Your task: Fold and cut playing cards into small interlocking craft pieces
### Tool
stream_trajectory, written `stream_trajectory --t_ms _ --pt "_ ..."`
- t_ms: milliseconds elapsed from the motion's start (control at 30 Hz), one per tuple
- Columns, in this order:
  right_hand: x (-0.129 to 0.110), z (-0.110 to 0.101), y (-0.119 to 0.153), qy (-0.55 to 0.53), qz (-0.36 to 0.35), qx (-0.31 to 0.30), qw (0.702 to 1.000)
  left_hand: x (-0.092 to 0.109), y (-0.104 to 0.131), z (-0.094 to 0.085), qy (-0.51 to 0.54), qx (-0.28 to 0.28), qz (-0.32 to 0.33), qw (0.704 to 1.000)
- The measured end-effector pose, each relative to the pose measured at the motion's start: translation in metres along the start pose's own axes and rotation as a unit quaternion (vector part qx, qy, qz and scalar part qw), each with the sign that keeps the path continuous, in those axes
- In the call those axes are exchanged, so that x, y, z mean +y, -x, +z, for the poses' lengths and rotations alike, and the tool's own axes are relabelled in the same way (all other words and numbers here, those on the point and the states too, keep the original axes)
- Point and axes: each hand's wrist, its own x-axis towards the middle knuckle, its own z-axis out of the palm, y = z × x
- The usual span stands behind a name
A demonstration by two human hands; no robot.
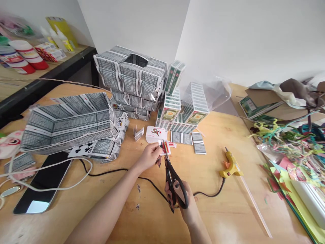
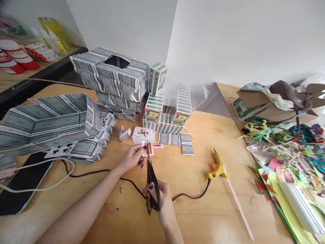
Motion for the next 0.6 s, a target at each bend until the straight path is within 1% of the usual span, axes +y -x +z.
stream_trajectory --t_ms 167,400,600 --pt "-0.0023 -0.0004 0.0010 0.013 0.013 0.004 1.000 -0.0004 -0.0007 -0.0014 0.000 -0.004 -0.004 1.000" --pt "-0.0057 -0.0012 0.0001 0.004 0.030 0.012 0.999 -0.0041 -0.0013 -0.0028 0.009 0.000 -0.016 1.000" --pt "-0.0052 0.0033 0.0012 -0.008 0.036 0.017 0.999 -0.0035 -0.0011 -0.0021 0.008 -0.003 -0.017 1.000"
